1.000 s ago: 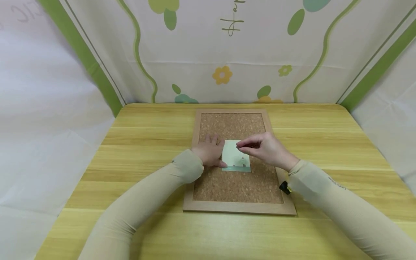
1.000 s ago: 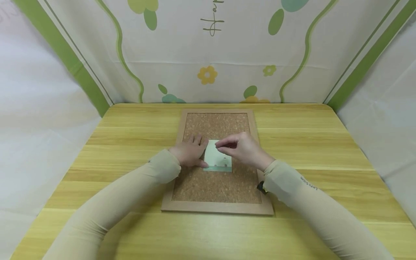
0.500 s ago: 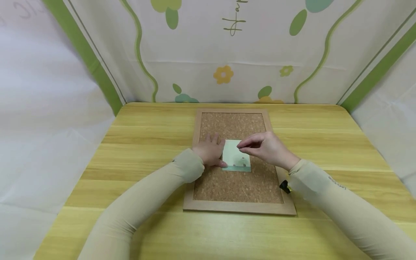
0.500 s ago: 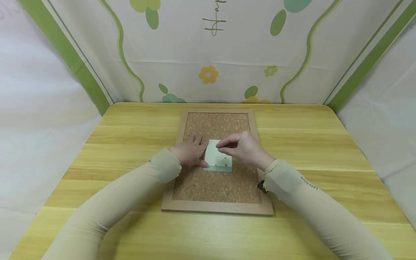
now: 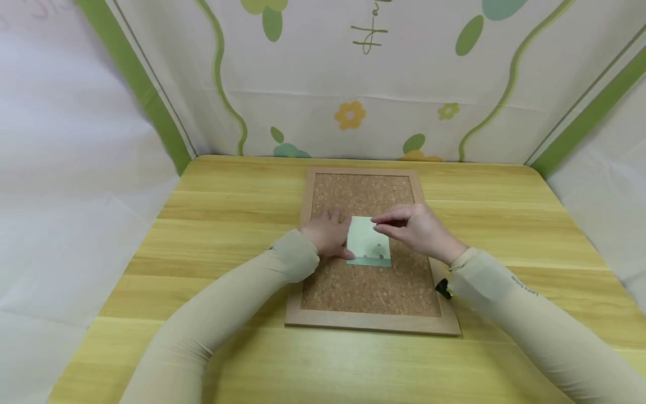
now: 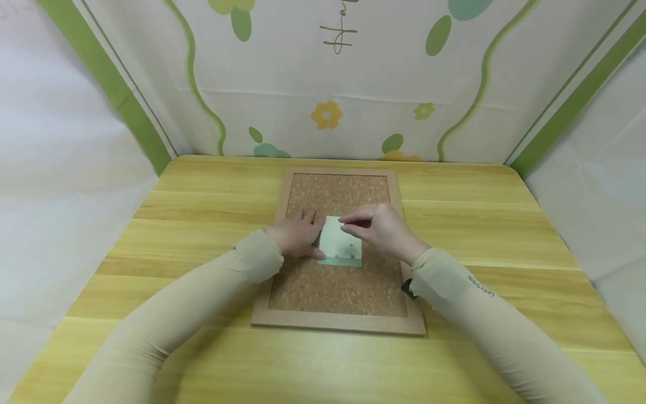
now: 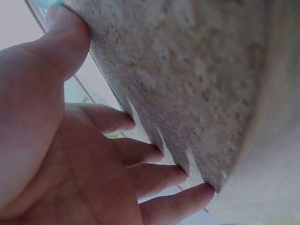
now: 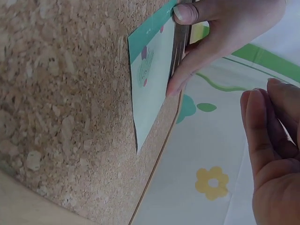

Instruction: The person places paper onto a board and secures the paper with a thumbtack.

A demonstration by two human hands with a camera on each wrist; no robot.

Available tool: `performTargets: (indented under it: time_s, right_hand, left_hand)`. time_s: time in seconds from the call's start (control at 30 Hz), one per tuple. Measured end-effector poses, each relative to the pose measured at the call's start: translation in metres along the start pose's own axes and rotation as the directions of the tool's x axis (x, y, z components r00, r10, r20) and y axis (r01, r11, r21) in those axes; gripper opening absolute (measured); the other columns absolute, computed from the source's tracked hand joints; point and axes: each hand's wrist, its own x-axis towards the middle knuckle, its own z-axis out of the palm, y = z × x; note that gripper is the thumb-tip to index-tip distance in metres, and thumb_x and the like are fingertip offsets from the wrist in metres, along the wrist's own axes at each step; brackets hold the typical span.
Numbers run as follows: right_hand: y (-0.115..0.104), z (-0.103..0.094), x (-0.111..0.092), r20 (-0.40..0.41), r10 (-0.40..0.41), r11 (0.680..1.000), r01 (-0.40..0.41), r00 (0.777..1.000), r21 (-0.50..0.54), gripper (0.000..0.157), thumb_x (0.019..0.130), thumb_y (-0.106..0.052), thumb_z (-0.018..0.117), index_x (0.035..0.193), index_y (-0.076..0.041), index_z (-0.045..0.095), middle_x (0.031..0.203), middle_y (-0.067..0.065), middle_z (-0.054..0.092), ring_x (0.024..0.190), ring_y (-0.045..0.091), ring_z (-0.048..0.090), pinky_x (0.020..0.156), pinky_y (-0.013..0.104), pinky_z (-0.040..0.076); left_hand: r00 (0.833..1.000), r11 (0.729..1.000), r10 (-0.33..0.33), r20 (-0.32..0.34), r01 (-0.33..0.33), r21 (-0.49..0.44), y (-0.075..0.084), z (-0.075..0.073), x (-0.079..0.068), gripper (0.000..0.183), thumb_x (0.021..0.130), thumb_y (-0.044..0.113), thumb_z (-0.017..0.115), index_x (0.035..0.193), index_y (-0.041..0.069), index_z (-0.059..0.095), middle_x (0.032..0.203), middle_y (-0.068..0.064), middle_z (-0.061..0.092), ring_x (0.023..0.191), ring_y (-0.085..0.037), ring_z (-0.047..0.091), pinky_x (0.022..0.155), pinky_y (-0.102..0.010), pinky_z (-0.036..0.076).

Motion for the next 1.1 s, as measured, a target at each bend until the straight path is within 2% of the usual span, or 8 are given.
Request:
performTargets:
  time_s: [0.17, 0.3, 0.4, 0.5, 0.63, 0.7, 0.97, 1.1]
  right_hand:
    - [0.002, -0.002, 0.002, 0.003, 0.007, 1.000, -0.007, 1.000, 0.004, 0.014, 0.089, -0.011, 0.076, 0.103, -0.011, 0.078, 0.092, -0.002, 0.074, 0.076, 0.011, 0.066, 0.065, 0.026, 0.054]
    - [0.006, -0.005, 0.005, 0.011, 0.032, 0.999, -0.032, 0.999, 0.023, 0.008, 0.089, -0.012, 0.076, 0.097, -0.011, 0.076, 0.088, -0.002, 0.073, 0.074, 0.015, 0.068, 0.064, 0.027, 0.055]
    - [0.010, -0.007, 0.010, 0.028, 0.069, 0.997, -0.070, 0.997, 0.016, 0.006, 0.090, -0.010, 0.075, 0.095, -0.010, 0.076, 0.086, -0.001, 0.073, 0.074, 0.021, 0.070, 0.064, 0.029, 0.056]
    - [0.015, -0.008, 0.017, 0.094, 0.120, 0.991, -0.125, 0.988, 0.051, 0.007, 0.092, -0.007, 0.071, 0.097, -0.006, 0.075, 0.088, 0.005, 0.074, 0.079, 0.030, 0.071, 0.068, 0.037, 0.058]
    - [0.023, -0.008, 0.027, 0.215, 0.196, 0.966, -0.226, 0.957, 0.126, 0.008, 0.095, -0.004, 0.067, 0.100, 0.000, 0.070, 0.094, 0.017, 0.073, 0.087, 0.036, 0.071, 0.072, 0.044, 0.058]
    - [0.027, -0.008, 0.033, 0.258, 0.234, 0.954, -0.273, 0.937, 0.128, 0.008, 0.095, -0.005, 0.067, 0.100, 0.000, 0.068, 0.095, 0.019, 0.073, 0.088, 0.035, 0.071, 0.073, 0.045, 0.058]
    - [0.035, -0.005, 0.053, 0.355, 0.353, 0.928, -0.373, 0.866, -0.011, 0.006, 0.090, -0.009, 0.074, 0.093, -0.003, 0.073, 0.086, 0.008, 0.073, 0.079, 0.022, 0.071, 0.072, 0.038, 0.058]
    - [0.037, 0.001, 0.061, 0.406, 0.368, 0.928, -0.359, 0.837, -0.101, 0.006, 0.091, -0.011, 0.073, 0.091, -0.005, 0.074, 0.084, 0.003, 0.071, 0.076, 0.015, 0.065, 0.069, 0.030, 0.055]
  left_hand:
    - [1.000, 1.000, 0.008, -0.008, -0.008, 0.005, -0.001, 0.000, 0.000, 0.101, 0.088, 0.062, 0.057, 0.160, 0.012, 0.008, 0.164, -0.018, -0.003, 0.147, -0.046, 0.001, 0.114, -0.056, 0.022]
    - [1.000, 1.000, 0.013, -0.013, -0.012, 0.020, -0.001, 0.000, 0.000, 0.101, 0.088, 0.063, 0.056, 0.160, 0.012, 0.008, 0.164, -0.019, -0.002, 0.147, -0.046, 0.002, 0.114, -0.056, 0.022]
    - [1.000, 0.999, 0.015, -0.014, -0.014, 0.029, -0.001, 0.000, 0.000, 0.101, 0.088, 0.064, 0.056, 0.160, 0.012, 0.008, 0.164, -0.019, -0.002, 0.147, -0.046, 0.002, 0.114, -0.056, 0.023]
    - [1.000, 1.000, 0.015, -0.010, -0.014, 0.021, -0.001, 0.000, 0.000, 0.102, 0.087, 0.064, 0.056, 0.160, 0.012, 0.008, 0.164, -0.019, -0.003, 0.147, -0.045, 0.001, 0.114, -0.055, 0.023]
    - [1.000, 1.000, 0.016, -0.001, -0.016, 0.011, -0.002, 0.000, 0.001, 0.102, 0.088, 0.063, 0.057, 0.160, 0.012, 0.008, 0.164, -0.019, -0.003, 0.147, -0.045, 0.001, 0.113, -0.055, 0.024]
    - [1.000, 1.000, 0.018, 0.001, -0.018, 0.017, -0.002, 0.000, 0.001, 0.101, 0.088, 0.063, 0.056, 0.160, 0.011, 0.009, 0.163, -0.019, -0.002, 0.147, -0.046, 0.001, 0.113, -0.055, 0.025]
    - [1.000, 1.000, 0.016, 0.006, -0.016, 0.025, -0.001, -0.002, -0.001, 0.101, 0.088, 0.063, 0.056, 0.160, 0.011, 0.009, 0.163, -0.020, -0.002, 0.147, -0.046, 0.002, 0.113, -0.056, 0.024]
    - [1.000, 1.000, 0.009, 0.003, -0.009, 0.026, 0.000, -0.001, 0.000, 0.101, 0.087, 0.064, 0.055, 0.160, 0.012, 0.009, 0.163, -0.019, -0.003, 0.147, -0.045, 0.002, 0.114, -0.055, 0.023]
